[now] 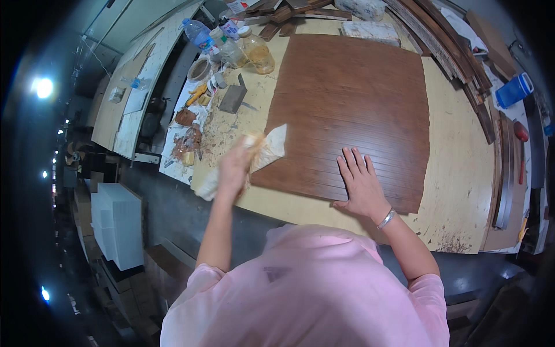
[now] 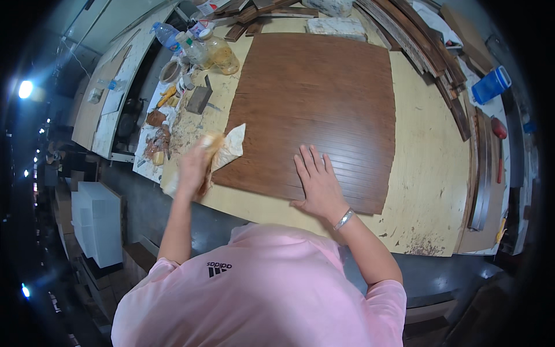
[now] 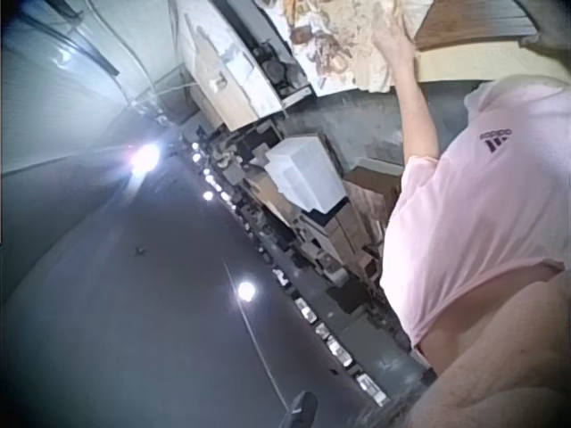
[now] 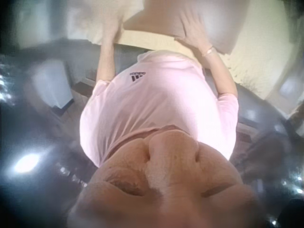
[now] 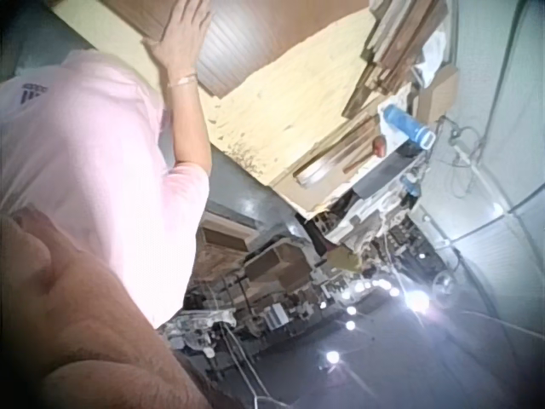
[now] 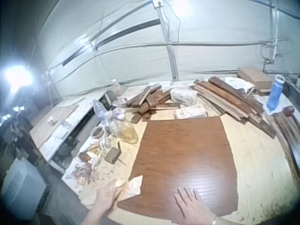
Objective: The person applies a liquid from a bottle onto a cloth and uses it to wipe and polish wood panels on a workbench.
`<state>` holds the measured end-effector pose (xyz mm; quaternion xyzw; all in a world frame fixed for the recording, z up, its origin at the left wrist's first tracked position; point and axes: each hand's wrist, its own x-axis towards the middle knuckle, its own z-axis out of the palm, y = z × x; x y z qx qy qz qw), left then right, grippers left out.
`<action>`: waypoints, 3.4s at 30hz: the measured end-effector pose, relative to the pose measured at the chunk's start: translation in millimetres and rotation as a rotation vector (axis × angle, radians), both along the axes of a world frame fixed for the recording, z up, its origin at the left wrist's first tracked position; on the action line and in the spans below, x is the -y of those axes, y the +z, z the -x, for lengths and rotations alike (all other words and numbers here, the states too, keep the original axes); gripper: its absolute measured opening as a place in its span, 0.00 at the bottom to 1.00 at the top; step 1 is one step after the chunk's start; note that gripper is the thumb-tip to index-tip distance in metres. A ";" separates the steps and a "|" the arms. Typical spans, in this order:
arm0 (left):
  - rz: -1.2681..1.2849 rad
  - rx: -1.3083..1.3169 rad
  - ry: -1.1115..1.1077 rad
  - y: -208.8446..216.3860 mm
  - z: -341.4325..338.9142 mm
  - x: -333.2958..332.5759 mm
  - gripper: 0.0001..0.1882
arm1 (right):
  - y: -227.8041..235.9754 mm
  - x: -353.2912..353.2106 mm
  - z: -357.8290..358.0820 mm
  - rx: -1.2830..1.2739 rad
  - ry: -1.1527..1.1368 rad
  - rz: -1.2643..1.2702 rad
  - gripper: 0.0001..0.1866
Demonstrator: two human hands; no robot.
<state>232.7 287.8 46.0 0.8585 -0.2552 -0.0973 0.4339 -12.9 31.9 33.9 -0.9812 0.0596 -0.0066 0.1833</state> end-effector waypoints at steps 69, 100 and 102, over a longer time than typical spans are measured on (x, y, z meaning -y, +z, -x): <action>0.122 -0.440 -0.408 -39.4 -71.0 50.7 0.24 | -6.3 -11.7 -21.7 -0.118 -0.034 0.139 0.58; 0.371 -0.346 -0.300 -82.6 -49.5 -78.4 0.28 | -14.3 -18.2 -18.5 -0.045 -0.009 0.231 0.62; 0.514 -0.521 0.013 -50.8 -63.4 -57.1 0.20 | -10.3 -20.3 -22.0 -0.069 -0.029 0.237 0.61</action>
